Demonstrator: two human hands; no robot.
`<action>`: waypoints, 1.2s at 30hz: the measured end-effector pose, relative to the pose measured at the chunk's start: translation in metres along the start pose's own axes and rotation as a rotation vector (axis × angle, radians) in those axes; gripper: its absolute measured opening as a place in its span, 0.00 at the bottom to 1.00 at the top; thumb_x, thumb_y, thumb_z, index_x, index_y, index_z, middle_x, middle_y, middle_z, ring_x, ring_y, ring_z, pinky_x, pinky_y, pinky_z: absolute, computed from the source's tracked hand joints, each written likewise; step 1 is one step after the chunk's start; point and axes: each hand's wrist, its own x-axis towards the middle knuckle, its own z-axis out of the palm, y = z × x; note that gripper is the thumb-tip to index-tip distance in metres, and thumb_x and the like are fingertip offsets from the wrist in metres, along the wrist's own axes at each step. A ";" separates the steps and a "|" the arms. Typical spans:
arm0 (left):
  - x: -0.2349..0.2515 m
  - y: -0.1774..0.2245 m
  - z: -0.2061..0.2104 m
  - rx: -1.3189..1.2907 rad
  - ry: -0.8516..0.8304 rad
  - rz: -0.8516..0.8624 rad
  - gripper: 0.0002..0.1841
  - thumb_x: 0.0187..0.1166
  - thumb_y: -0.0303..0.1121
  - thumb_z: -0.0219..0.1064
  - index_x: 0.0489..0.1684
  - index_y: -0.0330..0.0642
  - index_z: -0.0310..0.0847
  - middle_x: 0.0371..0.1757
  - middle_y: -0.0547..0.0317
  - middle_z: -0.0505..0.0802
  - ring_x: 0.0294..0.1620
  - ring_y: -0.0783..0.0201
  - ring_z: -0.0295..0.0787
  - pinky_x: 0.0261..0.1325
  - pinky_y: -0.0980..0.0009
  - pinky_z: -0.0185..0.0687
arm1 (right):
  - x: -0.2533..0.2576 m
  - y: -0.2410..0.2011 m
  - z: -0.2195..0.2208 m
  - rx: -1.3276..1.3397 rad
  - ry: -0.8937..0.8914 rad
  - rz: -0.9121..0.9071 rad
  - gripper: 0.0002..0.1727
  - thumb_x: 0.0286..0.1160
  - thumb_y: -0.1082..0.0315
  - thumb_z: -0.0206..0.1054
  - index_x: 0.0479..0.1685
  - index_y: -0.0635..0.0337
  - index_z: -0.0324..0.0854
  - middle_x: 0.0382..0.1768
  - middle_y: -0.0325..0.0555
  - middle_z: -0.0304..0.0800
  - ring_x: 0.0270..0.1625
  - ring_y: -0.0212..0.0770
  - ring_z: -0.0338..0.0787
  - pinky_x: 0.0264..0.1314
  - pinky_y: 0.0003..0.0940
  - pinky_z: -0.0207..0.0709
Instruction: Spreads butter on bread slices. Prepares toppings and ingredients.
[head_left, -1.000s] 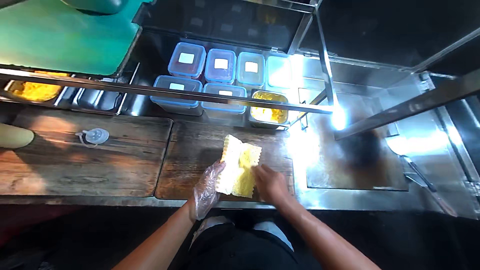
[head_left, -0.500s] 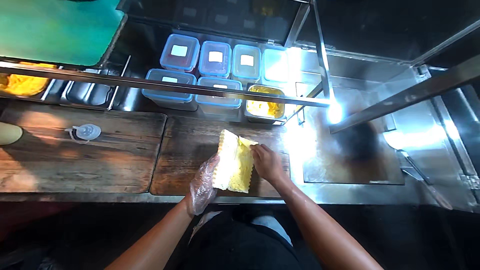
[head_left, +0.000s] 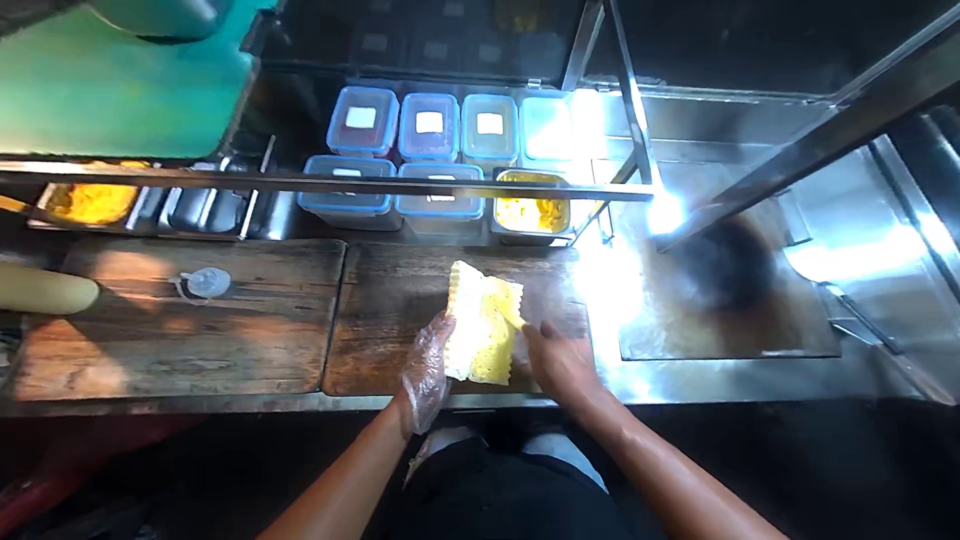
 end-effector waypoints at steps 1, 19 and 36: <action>0.002 0.003 0.000 0.003 0.001 0.006 0.24 0.89 0.53 0.57 0.76 0.52 0.79 0.61 0.55 0.92 0.58 0.59 0.91 0.61 0.56 0.88 | 0.001 -0.002 -0.005 0.043 -0.042 0.012 0.14 0.82 0.59 0.61 0.59 0.44 0.89 0.41 0.45 0.90 0.32 0.49 0.91 0.31 0.53 0.84; 0.002 0.004 0.001 0.055 -0.021 -0.046 0.25 0.87 0.55 0.60 0.77 0.54 0.78 0.63 0.56 0.92 0.59 0.60 0.90 0.61 0.56 0.88 | 0.052 0.045 0.002 0.308 0.173 -0.027 0.18 0.89 0.61 0.57 0.69 0.39 0.87 0.50 0.43 0.93 0.50 0.45 0.93 0.52 0.52 0.88; 0.008 0.004 -0.005 -0.058 -0.110 -0.091 0.21 0.89 0.48 0.58 0.74 0.50 0.80 0.54 0.55 0.94 0.50 0.62 0.93 0.52 0.61 0.92 | 0.030 0.042 0.000 0.039 0.243 -0.003 0.18 0.85 0.65 0.62 0.69 0.42 0.88 0.46 0.47 0.91 0.46 0.51 0.90 0.42 0.52 0.84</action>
